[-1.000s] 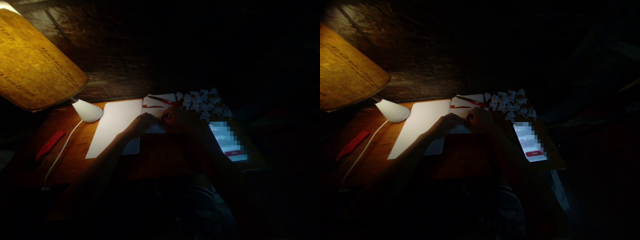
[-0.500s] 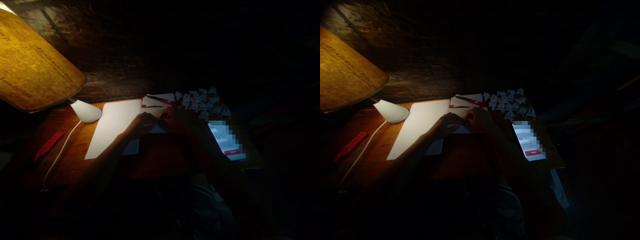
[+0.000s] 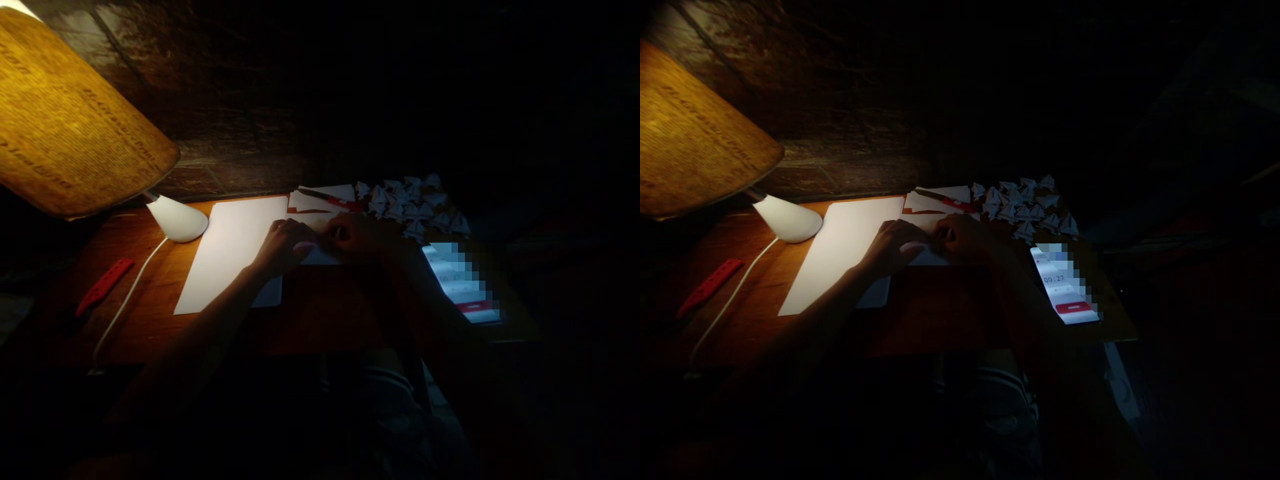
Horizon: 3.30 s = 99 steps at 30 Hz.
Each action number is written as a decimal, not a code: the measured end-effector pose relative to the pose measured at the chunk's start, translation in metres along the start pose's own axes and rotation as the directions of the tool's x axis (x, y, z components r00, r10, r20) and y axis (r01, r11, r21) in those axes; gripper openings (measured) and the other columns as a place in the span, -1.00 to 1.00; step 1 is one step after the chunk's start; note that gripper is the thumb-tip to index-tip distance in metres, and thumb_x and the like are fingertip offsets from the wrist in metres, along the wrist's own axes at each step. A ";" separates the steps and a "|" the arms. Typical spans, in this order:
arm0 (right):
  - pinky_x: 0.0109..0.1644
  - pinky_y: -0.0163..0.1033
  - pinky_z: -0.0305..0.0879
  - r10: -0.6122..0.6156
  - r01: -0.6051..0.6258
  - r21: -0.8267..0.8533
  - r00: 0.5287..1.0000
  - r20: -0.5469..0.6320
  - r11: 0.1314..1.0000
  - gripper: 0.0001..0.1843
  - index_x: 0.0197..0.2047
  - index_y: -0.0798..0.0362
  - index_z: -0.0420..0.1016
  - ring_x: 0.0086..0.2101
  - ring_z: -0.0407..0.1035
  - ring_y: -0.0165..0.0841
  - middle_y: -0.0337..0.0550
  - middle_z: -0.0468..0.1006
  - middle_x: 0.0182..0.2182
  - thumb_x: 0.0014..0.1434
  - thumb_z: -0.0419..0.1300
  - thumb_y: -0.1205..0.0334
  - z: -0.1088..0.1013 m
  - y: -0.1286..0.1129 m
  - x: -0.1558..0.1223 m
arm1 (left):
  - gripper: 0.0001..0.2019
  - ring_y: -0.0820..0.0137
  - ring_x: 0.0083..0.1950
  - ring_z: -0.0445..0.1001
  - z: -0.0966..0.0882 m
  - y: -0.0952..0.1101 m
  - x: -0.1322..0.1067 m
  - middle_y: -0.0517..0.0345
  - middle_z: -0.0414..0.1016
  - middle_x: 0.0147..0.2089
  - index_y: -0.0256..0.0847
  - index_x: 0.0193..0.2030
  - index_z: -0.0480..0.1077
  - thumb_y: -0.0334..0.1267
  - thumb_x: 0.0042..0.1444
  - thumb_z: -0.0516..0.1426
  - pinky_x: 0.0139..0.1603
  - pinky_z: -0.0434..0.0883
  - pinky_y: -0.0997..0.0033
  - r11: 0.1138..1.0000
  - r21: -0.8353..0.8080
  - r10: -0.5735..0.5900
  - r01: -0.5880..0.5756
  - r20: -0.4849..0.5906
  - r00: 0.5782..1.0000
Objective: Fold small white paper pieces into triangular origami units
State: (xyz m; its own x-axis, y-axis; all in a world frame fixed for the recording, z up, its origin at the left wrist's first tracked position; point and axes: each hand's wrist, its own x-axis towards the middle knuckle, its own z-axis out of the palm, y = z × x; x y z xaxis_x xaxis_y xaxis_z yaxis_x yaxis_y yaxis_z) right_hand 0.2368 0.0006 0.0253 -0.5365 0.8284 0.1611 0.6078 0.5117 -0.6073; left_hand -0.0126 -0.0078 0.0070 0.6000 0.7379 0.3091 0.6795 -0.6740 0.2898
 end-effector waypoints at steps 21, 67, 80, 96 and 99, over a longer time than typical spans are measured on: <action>-0.02 -0.22 0.33 0.057 -0.052 -0.058 0.994 0.089 0.997 -0.76 -0.11 -0.02 0.81 -0.13 0.57 -0.26 -0.12 0.77 -0.10 0.23 0.32 0.37 -0.006 0.001 0.002 | -0.83 0.07 0.12 0.54 0.003 0.005 0.003 0.03 0.68 0.07 -0.10 0.00 0.61 -0.31 0.31 0.24 0.18 0.38 -0.01 0.998 -0.014 -0.066 0.066 0.049 0.997; -0.08 -0.19 0.27 0.244 -0.274 -0.190 0.955 -0.167 0.943 -0.86 -0.15 0.08 0.60 -0.10 0.47 -0.22 0.03 0.63 -0.05 0.39 0.19 0.36 0.023 -0.008 0.008 | -0.69 0.25 0.15 0.66 0.003 0.012 0.000 0.01 0.69 0.15 -0.12 0.11 0.63 -0.43 0.33 0.16 0.21 0.62 0.15 0.966 -0.190 0.194 -0.173 0.100 0.976; -0.09 -0.15 0.31 0.162 -0.186 -0.096 0.962 -0.218 0.978 -0.90 -0.15 0.08 0.64 -0.18 0.44 -0.24 0.04 0.59 0.00 0.32 0.28 0.29 0.027 0.008 0.009 | -0.61 0.22 0.21 0.63 0.002 0.011 -0.002 -0.02 0.62 0.23 -0.11 0.23 0.56 -0.42 0.32 0.15 0.23 0.62 0.14 0.978 -0.166 0.154 -0.129 0.147 0.977; -0.01 -0.19 0.32 0.116 -0.116 0.011 0.993 0.016 0.993 -0.75 -0.08 0.09 0.77 -0.14 0.55 -0.24 -0.01 0.76 -0.10 0.32 0.24 0.38 0.001 -0.005 0.004 | -0.60 0.24 0.19 0.63 0.002 0.006 -0.001 -0.02 0.64 0.19 -0.07 0.24 0.58 -0.41 0.34 0.14 0.25 0.61 0.09 0.965 -0.227 0.165 -0.134 0.122 0.979; 0.02 -0.21 0.34 0.108 -0.110 0.046 0.993 0.036 0.993 -0.71 -0.08 0.09 0.78 -0.11 0.57 -0.25 -0.03 0.77 -0.06 0.28 0.23 0.47 -0.001 -0.003 0.004 | -0.60 0.24 0.20 0.62 0.004 0.003 -0.001 -0.01 0.64 0.19 -0.08 0.24 0.58 -0.41 0.33 0.14 0.28 0.60 0.08 0.963 -0.227 0.171 -0.142 0.112 0.979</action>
State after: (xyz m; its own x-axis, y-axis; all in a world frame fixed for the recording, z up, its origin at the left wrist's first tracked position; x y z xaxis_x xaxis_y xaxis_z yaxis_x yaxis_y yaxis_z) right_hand 0.2333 0.0025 0.0285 -0.4887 0.8699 0.0661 0.6353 0.4067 -0.6565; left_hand -0.0094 -0.0107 0.0037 0.7507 0.6114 0.2503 0.4736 -0.7622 0.4413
